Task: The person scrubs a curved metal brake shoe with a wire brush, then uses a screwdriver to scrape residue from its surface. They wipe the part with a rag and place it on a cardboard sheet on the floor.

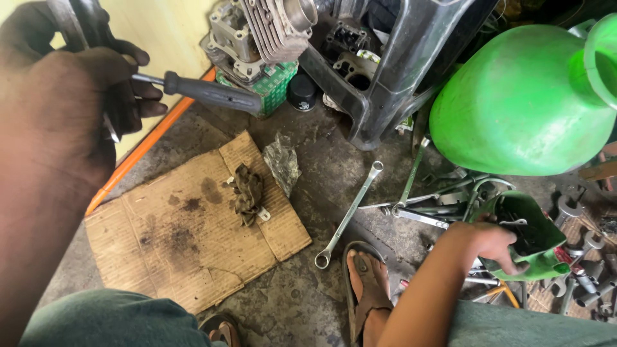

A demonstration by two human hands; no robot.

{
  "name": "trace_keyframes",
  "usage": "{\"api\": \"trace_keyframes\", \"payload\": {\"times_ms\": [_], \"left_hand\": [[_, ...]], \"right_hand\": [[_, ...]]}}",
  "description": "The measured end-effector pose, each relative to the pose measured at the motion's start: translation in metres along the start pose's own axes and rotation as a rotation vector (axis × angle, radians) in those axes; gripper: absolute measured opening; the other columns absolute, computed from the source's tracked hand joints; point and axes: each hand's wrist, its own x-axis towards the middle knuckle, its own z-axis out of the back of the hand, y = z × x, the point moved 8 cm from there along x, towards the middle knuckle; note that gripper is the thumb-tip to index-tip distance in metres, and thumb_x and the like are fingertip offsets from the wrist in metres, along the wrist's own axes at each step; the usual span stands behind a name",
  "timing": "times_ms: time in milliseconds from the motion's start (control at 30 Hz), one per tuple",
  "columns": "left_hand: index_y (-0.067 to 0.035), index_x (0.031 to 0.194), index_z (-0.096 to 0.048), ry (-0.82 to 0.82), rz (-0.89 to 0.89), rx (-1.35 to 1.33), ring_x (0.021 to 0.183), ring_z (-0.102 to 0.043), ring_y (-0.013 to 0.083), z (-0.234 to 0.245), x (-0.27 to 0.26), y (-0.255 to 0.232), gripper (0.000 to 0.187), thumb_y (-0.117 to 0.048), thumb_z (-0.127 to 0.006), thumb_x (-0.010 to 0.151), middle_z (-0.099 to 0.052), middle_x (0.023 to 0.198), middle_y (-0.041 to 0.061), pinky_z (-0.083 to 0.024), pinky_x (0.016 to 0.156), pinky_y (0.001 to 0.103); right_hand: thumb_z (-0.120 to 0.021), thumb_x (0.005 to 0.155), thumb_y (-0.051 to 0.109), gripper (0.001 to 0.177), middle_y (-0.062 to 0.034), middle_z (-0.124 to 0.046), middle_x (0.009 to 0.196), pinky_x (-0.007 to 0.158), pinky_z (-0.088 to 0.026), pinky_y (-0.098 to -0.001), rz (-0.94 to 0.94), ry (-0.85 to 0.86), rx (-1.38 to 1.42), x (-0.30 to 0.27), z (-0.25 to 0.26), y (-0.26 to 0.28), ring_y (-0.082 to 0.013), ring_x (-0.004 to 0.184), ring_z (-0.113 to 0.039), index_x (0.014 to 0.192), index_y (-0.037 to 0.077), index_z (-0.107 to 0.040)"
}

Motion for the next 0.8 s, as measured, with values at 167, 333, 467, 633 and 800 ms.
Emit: {"api": "trace_keyframes", "payload": {"times_ms": [167, 333, 467, 633, 800], "left_hand": [[-0.002, 0.120, -0.051, 0.045, -0.010, 0.015, 0.074, -0.071, 0.0189, 0.003, -0.005, -0.005, 0.033, 0.010, -0.055, 0.090, -0.068, 0.099, 0.013, -0.066, 0.062, 0.032], [-0.002, 0.120, -0.051, 0.070, -0.009, 0.034, 0.073, -0.070, 0.0185, -0.004, -0.013, -0.013, 0.035, 0.009, -0.054, 0.087, -0.067, 0.099, 0.013, -0.066, 0.062, 0.032], [-0.002, 0.121, -0.049, 0.026, 0.039, 0.103, 0.072, -0.072, 0.0192, -0.006, -0.016, -0.014, 0.035, 0.007, -0.055, 0.088, -0.066, 0.099, 0.013, -0.064, 0.064, 0.033], [0.001, 0.122, -0.048, 0.057, 0.018, 0.112, 0.073, -0.072, 0.0201, -0.008, -0.018, -0.015, 0.033, 0.008, -0.055, 0.090, -0.066, 0.100, 0.015, -0.067, 0.062, 0.032], [-0.001, 0.123, -0.048, 0.037, 0.080, 0.124, 0.075, -0.072, 0.0200, -0.008, -0.017, -0.014, 0.035, 0.007, -0.055, 0.089, -0.067, 0.101, 0.015, -0.067, 0.061, 0.034]], "right_hand": [[-0.071, 0.085, 0.056, 0.094, -0.0351, -0.041, 0.153, 0.118, -0.036, -0.0616, 0.007, -0.004, 0.018, -0.002, -0.005, -0.004, -0.0549, 0.140, -0.047, 0.154, 0.010, -0.026], [-0.073, 0.083, 0.057, 0.098, -0.0366, -0.039, 0.153, 0.119, -0.035, -0.0617, 0.016, -0.018, 0.011, 0.002, 0.002, -0.015, -0.0568, 0.141, -0.046, 0.154, 0.012, -0.022], [-0.078, 0.083, 0.048, 0.102, -0.0355, -0.039, 0.155, 0.118, -0.040, -0.0653, 0.151, -0.088, -0.216, -0.030, -0.007, -0.029, -0.0584, 0.140, -0.050, 0.155, 0.022, -0.011], [-0.066, 0.090, 0.051, 0.087, -0.0286, -0.043, 0.151, 0.115, -0.034, -0.0523, -0.325, -0.047, -0.510, -0.114, -0.006, -0.092, -0.0435, 0.137, -0.044, 0.152, 0.001, -0.031], [-0.073, 0.077, 0.067, 0.113, -0.0299, -0.031, 0.155, 0.112, -0.029, -0.0594, 0.314, 0.690, -2.391, -0.188, 0.017, -0.152, -0.0458, 0.142, -0.032, 0.155, 0.003, -0.020]]}}
